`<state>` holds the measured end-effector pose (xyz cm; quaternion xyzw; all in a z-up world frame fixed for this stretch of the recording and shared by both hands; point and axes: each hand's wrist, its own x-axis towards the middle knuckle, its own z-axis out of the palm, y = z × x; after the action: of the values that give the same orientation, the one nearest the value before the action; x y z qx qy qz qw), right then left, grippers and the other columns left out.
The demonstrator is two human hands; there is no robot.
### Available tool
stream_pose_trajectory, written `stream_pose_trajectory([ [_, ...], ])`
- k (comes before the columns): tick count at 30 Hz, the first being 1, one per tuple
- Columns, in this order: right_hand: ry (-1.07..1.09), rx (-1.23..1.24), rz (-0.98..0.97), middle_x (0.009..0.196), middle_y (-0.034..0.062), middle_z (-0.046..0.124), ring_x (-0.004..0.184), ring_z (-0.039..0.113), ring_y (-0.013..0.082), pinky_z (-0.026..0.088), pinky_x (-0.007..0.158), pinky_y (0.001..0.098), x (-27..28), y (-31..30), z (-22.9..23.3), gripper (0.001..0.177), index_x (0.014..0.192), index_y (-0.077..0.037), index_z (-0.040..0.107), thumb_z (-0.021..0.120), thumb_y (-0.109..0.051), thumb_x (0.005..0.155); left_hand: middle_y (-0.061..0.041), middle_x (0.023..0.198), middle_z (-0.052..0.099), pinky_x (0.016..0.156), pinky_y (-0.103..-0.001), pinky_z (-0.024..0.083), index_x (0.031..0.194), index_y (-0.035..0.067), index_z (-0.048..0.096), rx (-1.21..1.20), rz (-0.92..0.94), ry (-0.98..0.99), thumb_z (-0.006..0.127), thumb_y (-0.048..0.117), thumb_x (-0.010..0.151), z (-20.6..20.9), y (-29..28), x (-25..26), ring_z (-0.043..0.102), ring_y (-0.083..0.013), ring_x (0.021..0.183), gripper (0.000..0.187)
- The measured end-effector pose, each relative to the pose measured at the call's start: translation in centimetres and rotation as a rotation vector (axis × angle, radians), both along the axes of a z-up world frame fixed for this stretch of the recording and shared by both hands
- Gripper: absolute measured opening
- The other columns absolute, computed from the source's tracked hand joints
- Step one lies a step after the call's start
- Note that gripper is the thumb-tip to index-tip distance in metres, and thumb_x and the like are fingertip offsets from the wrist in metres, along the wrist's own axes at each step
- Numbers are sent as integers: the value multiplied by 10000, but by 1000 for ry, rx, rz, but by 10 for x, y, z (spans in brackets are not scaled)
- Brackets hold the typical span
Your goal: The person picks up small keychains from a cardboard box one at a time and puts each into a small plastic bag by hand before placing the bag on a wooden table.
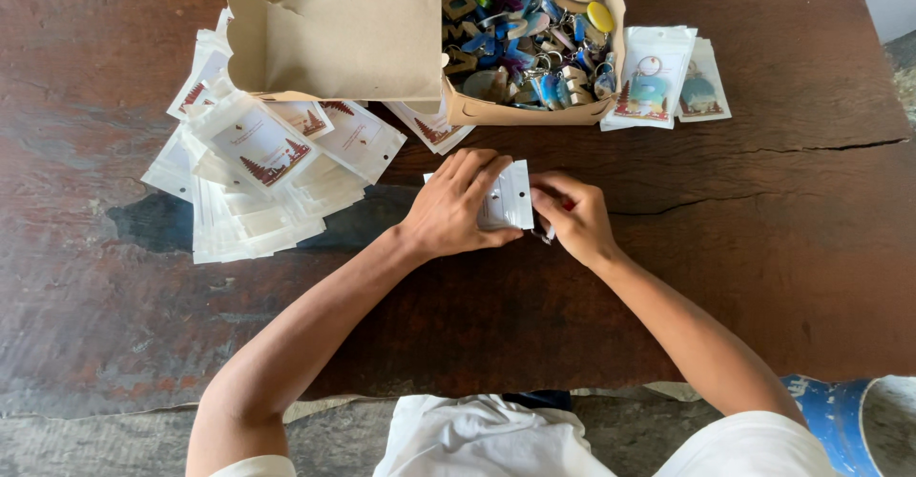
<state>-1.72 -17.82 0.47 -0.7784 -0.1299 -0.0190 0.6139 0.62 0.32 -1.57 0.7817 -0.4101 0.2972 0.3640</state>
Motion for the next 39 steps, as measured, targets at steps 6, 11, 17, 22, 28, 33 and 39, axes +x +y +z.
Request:
stream_pose_trajectory([
  [6,242,149,63,424,-5,438,365,402,32,318,326,167,17,-22,-34,248,562,-110,583,614,-246,768,-161,952,485,767,-371,423,1102,-33,488,7,9,-80,707,449,606,2,-2,-3,520,-313,885,725],
  [11,208,8,107,397,44,455,343,425,65,338,306,184,3,-5,3,192,599,-30,622,662,-158,736,-160,936,489,757,-366,422,1089,-33,498,23,13,-118,714,434,584,1,-3,-3,527,-309,868,720],
  [17,148,17,123,405,31,451,349,453,59,362,305,161,5,2,2,234,597,-29,602,679,-183,755,-159,913,496,735,-358,428,1053,-28,515,6,19,-130,688,421,615,1,-4,-3,537,-304,838,650],
  [22,161,55,135,392,25,450,335,446,59,355,317,139,10,-4,-9,281,566,-48,593,679,-225,766,-157,913,496,722,-365,434,1063,-27,503,-16,8,-100,655,436,665,5,-3,-4,542,-308,827,629],
  [28,253,111,164,381,36,424,325,438,90,356,314,165,15,-16,-22,283,561,-51,580,616,-181,809,-169,948,491,718,-360,440,1104,-28,471,-74,-47,0,642,434,705,8,-3,-6,565,-319,809,634],
  [33,194,-50,200,411,47,454,325,439,94,339,333,164,9,-8,4,232,599,-31,592,626,-152,794,-166,953,503,725,-344,430,1071,-24,504,22,-40,-100,642,413,712,1,-2,-3,578,-302,800,582],
  [39,40,-330,209,496,44,546,499,501,114,395,487,247,12,-7,-5,187,593,-82,600,691,-169,732,-159,948,495,714,-328,419,1057,-21,509,67,-68,-165,591,437,747,-2,-10,-7,560,-285,777,559],
])
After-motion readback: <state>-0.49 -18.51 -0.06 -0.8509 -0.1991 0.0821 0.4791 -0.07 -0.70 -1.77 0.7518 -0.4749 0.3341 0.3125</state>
